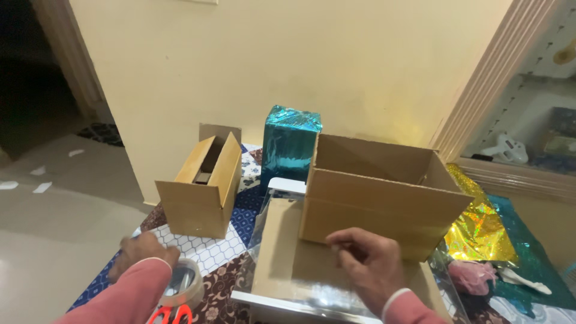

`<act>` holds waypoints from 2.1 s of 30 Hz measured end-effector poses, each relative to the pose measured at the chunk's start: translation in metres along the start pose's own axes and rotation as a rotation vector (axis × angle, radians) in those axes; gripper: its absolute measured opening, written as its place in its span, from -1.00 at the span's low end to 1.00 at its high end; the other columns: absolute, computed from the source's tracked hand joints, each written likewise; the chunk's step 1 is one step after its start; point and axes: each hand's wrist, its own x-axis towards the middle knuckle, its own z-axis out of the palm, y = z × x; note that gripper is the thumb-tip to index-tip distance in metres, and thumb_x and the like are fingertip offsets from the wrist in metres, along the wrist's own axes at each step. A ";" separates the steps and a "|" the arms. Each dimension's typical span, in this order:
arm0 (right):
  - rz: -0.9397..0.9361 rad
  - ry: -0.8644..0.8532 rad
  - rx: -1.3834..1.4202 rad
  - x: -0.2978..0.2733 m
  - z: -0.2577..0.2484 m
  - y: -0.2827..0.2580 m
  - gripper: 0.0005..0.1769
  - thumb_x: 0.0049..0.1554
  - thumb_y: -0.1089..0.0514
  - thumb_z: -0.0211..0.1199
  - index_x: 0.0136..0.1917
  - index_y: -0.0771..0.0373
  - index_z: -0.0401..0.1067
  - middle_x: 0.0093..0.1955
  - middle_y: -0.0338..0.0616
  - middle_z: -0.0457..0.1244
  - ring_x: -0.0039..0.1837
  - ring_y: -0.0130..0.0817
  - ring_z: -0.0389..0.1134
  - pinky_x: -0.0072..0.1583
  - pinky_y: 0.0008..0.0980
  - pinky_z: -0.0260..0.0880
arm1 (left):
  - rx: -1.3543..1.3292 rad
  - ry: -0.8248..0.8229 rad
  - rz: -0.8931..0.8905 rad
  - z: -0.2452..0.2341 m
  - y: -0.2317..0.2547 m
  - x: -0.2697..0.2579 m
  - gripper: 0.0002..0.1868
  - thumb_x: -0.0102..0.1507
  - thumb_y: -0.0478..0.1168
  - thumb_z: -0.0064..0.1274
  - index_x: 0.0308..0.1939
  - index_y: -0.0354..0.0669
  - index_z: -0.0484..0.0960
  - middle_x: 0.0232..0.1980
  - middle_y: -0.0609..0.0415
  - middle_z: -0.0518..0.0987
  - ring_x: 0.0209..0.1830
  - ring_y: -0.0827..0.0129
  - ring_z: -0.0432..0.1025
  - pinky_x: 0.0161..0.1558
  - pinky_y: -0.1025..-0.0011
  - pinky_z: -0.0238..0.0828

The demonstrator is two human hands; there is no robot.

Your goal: The person wraps a rectangular box with teal metallic wrapping paper, using scissors to trim the paper and clear tape to secure the edges. After completing the wrap, the person places the finished gift aside and opens a cardboard box, then places a blue plastic toy helicopter inside.

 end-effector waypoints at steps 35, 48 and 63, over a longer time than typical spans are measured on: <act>0.528 -0.089 -0.017 0.101 -0.195 0.085 -0.41 0.06 -0.02 0.40 0.24 0.39 0.45 0.09 0.10 0.39 0.00 -0.12 0.45 -0.10 -0.13 0.56 | -0.547 0.118 0.463 -0.031 0.227 -0.229 -0.30 -0.05 -0.33 0.12 0.22 0.11 0.50 0.17 -0.09 0.49 0.20 -0.05 0.42 0.22 0.14 0.39; 0.704 -0.103 0.758 0.057 -0.208 0.111 -0.40 0.05 -0.01 0.25 0.34 0.20 0.40 0.26 -0.09 0.36 0.26 -0.20 0.39 0.20 -0.03 0.43 | -0.242 0.084 0.447 -0.056 0.217 -0.210 -0.38 -0.02 -0.17 0.26 0.16 0.25 0.63 0.32 0.08 0.40 0.39 0.19 0.32 0.37 0.14 0.28; 0.867 0.452 0.655 0.019 -0.399 0.293 -0.73 0.23 0.18 0.17 0.22 0.15 0.42 0.15 -0.21 0.33 0.15 -0.32 0.33 0.20 -0.15 0.45 | -0.363 0.617 0.982 -0.053 0.274 -0.295 -0.91 0.06 -0.15 0.22 -0.36 0.10 0.75 0.19 0.10 0.43 0.31 0.18 0.25 0.44 -0.13 -0.14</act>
